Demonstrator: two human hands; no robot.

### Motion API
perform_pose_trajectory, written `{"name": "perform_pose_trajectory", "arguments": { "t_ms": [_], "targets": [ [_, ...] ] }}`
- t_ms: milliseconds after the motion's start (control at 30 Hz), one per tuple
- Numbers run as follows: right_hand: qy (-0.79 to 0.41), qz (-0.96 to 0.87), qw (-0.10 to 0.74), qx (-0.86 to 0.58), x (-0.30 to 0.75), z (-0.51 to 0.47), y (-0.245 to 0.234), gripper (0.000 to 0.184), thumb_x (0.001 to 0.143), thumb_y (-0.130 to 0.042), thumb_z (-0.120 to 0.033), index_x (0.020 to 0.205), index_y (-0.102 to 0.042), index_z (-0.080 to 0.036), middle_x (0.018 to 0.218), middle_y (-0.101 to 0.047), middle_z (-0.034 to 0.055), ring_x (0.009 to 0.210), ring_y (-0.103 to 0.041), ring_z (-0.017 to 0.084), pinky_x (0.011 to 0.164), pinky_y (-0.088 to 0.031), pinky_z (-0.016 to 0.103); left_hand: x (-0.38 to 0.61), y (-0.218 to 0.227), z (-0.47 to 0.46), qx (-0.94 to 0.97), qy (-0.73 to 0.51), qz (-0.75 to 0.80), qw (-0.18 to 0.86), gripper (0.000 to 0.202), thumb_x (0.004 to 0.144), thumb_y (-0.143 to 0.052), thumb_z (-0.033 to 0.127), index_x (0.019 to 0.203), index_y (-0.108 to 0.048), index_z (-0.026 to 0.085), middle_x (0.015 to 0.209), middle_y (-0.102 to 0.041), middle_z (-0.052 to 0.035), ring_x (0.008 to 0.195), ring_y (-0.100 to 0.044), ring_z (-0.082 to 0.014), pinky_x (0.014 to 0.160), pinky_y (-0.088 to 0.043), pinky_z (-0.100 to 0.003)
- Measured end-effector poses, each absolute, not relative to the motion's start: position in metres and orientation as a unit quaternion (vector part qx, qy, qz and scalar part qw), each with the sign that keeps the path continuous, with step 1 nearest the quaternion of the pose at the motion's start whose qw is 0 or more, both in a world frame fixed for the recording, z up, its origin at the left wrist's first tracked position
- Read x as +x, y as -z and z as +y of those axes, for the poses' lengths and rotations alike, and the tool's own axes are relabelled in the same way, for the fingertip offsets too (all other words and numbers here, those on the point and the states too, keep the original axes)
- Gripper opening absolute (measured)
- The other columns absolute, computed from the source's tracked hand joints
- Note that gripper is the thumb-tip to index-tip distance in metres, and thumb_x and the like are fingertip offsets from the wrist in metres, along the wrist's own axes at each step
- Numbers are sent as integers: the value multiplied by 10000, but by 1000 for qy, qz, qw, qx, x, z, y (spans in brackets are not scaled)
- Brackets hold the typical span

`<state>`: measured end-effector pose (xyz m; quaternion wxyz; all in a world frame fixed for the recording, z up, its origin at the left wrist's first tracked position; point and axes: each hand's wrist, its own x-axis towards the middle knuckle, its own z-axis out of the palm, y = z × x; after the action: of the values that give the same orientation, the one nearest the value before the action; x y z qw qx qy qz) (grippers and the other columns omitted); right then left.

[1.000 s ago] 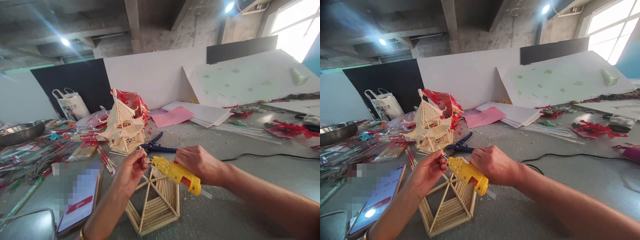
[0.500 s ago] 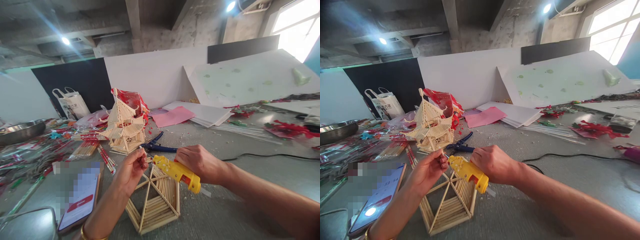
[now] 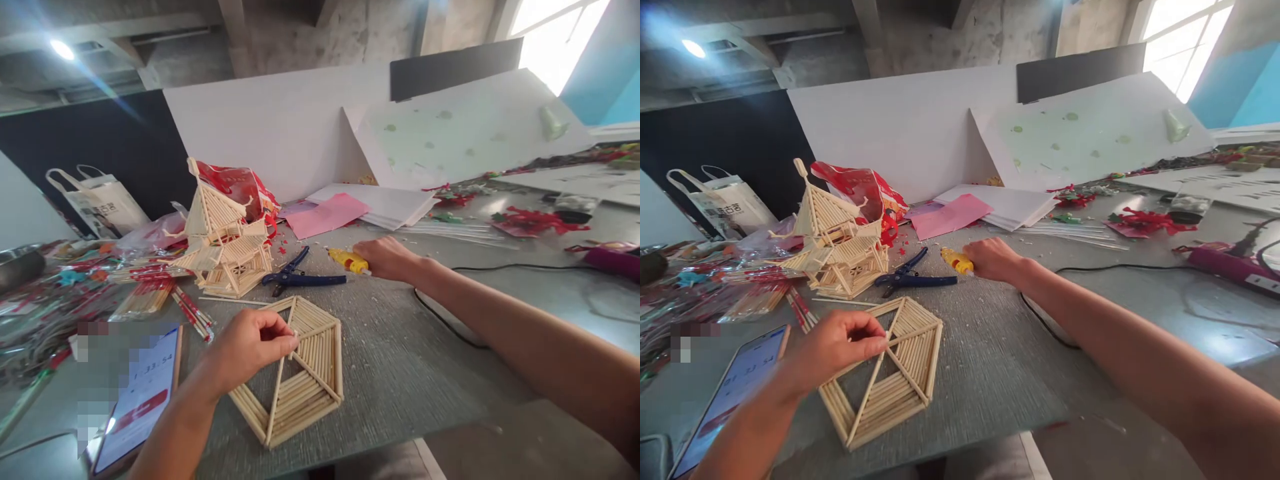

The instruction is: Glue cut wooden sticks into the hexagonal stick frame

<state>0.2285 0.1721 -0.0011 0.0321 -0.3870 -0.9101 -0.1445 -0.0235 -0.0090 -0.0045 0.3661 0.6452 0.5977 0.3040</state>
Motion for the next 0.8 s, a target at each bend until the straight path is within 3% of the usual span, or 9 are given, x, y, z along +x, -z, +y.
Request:
{"name": "perform_pose_trajectory", "arguments": {
  "t_ms": [167, 367, 800],
  "targets": [
    [139, -913, 0, -384, 230, 178, 8, 229, 823, -438, -342, 868, -556, -150, 853, -642, 91, 698, -578, 180, 496, -169, 266, -27, 16, -8, 701, -219, 606, 304, 136, 684, -602, 293, 627, -655, 182, 570, -599, 0, 525, -486, -121, 492, -287, -216],
    [126, -914, -7, -385, 229, 183, 14, 304, 836, -411, -413, 868, -574, -159, 860, -643, 82, 704, -583, 186, 502, -188, 266, -23, 17, -9, 726, -224, 584, 286, 117, 647, -581, 210, 549, -642, 190, 503, -582, 9, 469, -470, -107, 470, -241, -226],
    [118, -926, 16, -359, 230, 186, 18, 420, 837, -391, -534, 862, -569, -155, 847, -627, 79, 678, -551, 168, 516, -200, 258, -16, 14, -10, 750, -122, 616, 207, 134, 667, -552, 222, 560, -631, 207, 524, -609, -15, 482, -507, -136, 479, -226, -243]
  ]
}}
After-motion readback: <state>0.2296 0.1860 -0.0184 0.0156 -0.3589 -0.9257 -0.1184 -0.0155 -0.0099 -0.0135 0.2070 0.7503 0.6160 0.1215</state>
